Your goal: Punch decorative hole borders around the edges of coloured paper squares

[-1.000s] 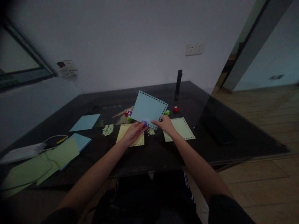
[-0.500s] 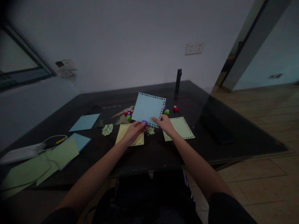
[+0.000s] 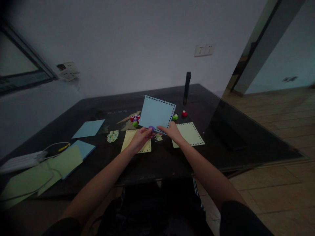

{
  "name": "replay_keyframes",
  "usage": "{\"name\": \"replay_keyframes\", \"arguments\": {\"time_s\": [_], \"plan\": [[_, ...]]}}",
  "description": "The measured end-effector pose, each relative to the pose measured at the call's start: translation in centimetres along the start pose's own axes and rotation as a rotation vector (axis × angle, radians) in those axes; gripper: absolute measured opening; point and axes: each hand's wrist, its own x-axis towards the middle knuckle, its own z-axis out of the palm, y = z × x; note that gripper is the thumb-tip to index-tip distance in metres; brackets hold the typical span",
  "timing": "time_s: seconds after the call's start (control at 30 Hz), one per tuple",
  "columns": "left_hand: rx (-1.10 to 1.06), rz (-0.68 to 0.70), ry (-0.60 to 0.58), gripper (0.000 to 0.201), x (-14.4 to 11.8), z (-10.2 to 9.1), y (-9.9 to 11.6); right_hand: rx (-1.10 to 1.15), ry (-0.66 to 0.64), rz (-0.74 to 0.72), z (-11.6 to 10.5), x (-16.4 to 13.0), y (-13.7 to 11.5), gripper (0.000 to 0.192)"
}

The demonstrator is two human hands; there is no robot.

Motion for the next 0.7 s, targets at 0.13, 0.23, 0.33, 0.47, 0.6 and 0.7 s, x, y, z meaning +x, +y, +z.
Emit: {"name": "replay_keyframes", "arguments": {"time_s": [0.13, 0.23, 0.33, 0.47, 0.6, 0.7], "plan": [[0.013, -0.004, 0.011, 0.032, 0.05, -0.05, 0.09, 0.013, -0.008, 0.001, -0.07, -0.02, -0.12, 0.030], [0.028, 0.001, 0.001, 0.032, 0.11, -0.09, 0.09, 0.022, -0.006, -0.008, -0.14, -0.05, -0.33, 0.033], [0.044, 0.000, 0.013, 0.033, 0.13, -0.13, 0.09, 0.025, -0.007, -0.009, -0.18, -0.11, -0.57, 0.033], [0.067, 0.002, 0.023, 0.033, 0.06, -0.20, 0.12, 0.020, -0.013, -0.008, -0.18, -0.24, -0.84, 0.031], [0.078, 0.025, 0.020, 0.032, 0.00, -0.20, 0.10, 0.008, -0.021, -0.001, -0.17, -0.33, -0.91, 0.029], [0.069, 0.033, 0.016, 0.033, -0.02, -0.14, 0.09, 0.003, -0.020, -0.002, -0.18, -0.28, -0.79, 0.031]]}}
